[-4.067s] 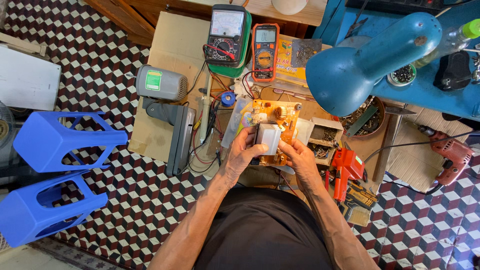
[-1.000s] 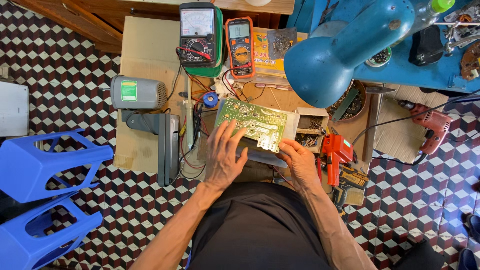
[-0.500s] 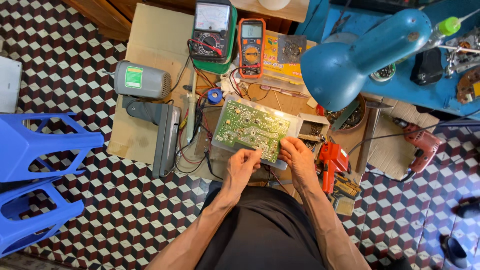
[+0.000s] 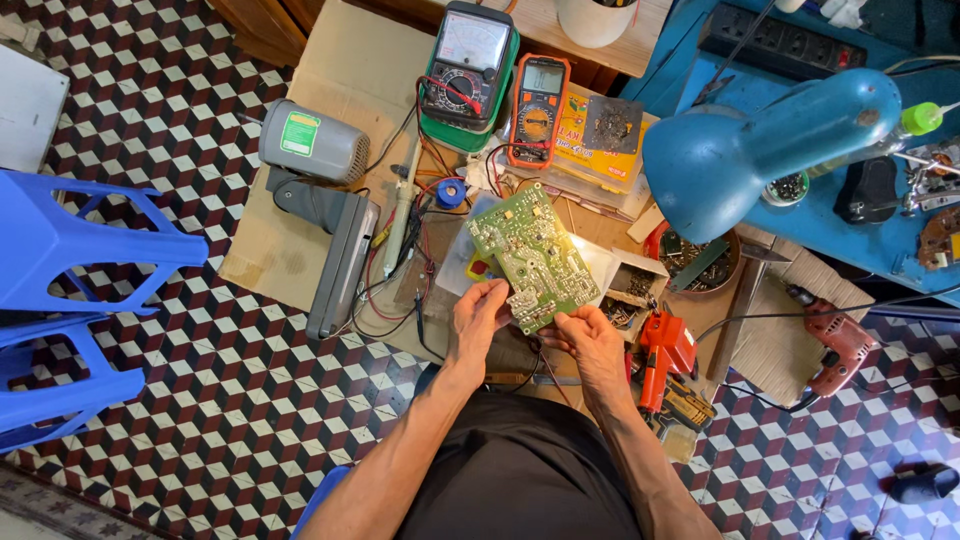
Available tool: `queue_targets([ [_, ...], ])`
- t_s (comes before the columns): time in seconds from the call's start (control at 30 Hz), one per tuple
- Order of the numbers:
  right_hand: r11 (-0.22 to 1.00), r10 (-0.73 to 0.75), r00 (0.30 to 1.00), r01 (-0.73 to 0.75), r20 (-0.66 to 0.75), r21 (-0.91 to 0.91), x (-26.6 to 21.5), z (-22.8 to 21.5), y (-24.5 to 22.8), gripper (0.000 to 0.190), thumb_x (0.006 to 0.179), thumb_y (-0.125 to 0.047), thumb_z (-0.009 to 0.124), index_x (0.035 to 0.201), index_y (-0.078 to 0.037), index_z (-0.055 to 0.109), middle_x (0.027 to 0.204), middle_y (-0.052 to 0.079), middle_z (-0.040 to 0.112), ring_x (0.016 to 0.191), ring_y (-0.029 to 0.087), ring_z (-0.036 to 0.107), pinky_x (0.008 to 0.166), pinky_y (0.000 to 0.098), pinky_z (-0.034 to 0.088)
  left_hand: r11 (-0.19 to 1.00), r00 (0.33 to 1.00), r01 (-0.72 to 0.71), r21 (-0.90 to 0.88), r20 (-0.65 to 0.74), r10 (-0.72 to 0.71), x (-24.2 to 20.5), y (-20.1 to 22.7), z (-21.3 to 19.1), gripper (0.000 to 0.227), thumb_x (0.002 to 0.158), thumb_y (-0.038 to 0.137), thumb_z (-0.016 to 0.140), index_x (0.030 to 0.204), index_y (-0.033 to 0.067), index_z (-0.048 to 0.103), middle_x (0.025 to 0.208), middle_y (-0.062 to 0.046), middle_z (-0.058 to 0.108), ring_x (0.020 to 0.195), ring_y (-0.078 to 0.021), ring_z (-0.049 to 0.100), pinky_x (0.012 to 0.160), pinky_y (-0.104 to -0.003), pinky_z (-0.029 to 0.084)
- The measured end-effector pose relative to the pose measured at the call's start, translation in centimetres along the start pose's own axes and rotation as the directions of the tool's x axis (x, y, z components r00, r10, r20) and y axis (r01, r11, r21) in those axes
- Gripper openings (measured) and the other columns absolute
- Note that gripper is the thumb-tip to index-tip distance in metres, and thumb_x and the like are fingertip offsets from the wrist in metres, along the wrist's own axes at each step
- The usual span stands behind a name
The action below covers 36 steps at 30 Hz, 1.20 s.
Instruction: The person handles a circuit board and then selects a small electronic component from a parts box. They use a multimeter to test the component by touching the probes to its leads and observing the display. The person repeats this testing process on the same component multiple times.
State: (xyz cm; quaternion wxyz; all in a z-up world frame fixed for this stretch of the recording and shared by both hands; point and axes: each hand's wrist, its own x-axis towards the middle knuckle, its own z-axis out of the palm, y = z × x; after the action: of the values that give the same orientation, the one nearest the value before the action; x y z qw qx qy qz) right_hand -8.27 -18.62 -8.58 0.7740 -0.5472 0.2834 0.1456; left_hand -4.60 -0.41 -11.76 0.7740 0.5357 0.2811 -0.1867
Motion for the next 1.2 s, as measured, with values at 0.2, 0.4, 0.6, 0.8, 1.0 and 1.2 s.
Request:
queue_targets([
  [0.2,0.990,0.047,0.996,-0.036,0.080,-0.135,-0.9,-0.8,0.1,0.024,0.096,-0.019,0.063,0.107,0.002,0.067,0.089,0.009,0.075,0.078,0.015,0.074,0.071,0.0252,0.057,0.996,0.990,0.054,0.069,0.128,-0.063,-0.9,-0.1,1.1,0.045,0.088,0.025,0.077,0.120,-0.0026,0.062,0.104,-0.008,0.071,0.089,-0.0159,0.070,0.078,-0.031,0.059],
  [0.4,0.939,0.057,0.936,-0.169,-0.347,-0.300,-4.6,-7.4,4.2,0.032,0.100,-0.030,0.064,0.097,0.000,0.074,0.071,0.013,0.066,0.055,0.015,0.059,0.053,0.0291,0.048,0.957,0.995,-0.007,0.289,0.101,-0.023,-0.9,0.8,0.4,0.049,0.090,0.027,0.075,0.124,-0.0039,0.058,0.105,-0.011,0.075,0.088,-0.0140,0.071,0.070,-0.028,0.059],
  [0.6,0.863,-0.209,0.725,-0.178,-0.657,-0.472,-3.5,-16.4,8.8,0.041,0.096,-0.040,0.072,0.099,0.001,0.067,0.085,0.010,0.073,0.072,0.011,0.067,0.066,0.0258,0.052,0.967,0.984,0.075,0.244,0.137,-0.111,-1.5,2.9,0.4,0.050,0.090,0.030,0.073,0.127,0.0000,0.057,0.110,-0.008,0.073,0.095,-0.0140,0.068,0.079,-0.030,0.056],
  [0.8,0.957,0.268,0.908,-0.212,-0.323,0.199,0.7,-19.3,12.1,0.042,0.087,-0.044,0.073,0.105,-0.006,0.065,0.083,0.007,0.069,0.061,0.015,0.063,0.054,0.0308,0.053,0.977,0.973,0.129,0.169,0.169,-0.157,-3.3,3.5,-0.4,0.053,0.094,0.036,0.067,0.134,0.0026,0.058,0.118,-0.004,0.068,0.102,-0.0166,0.065,0.087,-0.032,0.054],
  [1.0,0.940,0.233,0.925,-0.135,-0.302,0.313,-0.5,-19.8,11.1,0.047,0.094,-0.053,0.070,0.099,-0.007,0.059,0.067,0.002,0.055,0.047,0.010,0.049,0.037,0.0226,0.035,0.992,0.957,0.111,0.056,0.263,-0.122,-3.9,2.8,-0.6,0.044,0.097,0.027,0.064,0.130,0.0005,0.055,0.120,-0.008,0.068,0.105,-0.0175,0.067,0.090,-0.031,0.055],
  [1.2,0.979,0.104,0.871,-0.004,-0.480,0.204,-9.5,-15.5,7.4,0.039,0.098,-0.044,0.066,0.114,-0.009,0.061,0.067,0.001,0.056,0.045,0.009,0.050,0.037,0.0209,0.036,0.998,0.961,0.061,0.028,0.267,-0.067,-3.4,1.6,-1.4,0.040,0.097,0.017,0.065,0.131,-0.0015,0.054,0.120,-0.010,0.068,0.104,-0.0168,0.066,0.092,-0.030,0.055],
])
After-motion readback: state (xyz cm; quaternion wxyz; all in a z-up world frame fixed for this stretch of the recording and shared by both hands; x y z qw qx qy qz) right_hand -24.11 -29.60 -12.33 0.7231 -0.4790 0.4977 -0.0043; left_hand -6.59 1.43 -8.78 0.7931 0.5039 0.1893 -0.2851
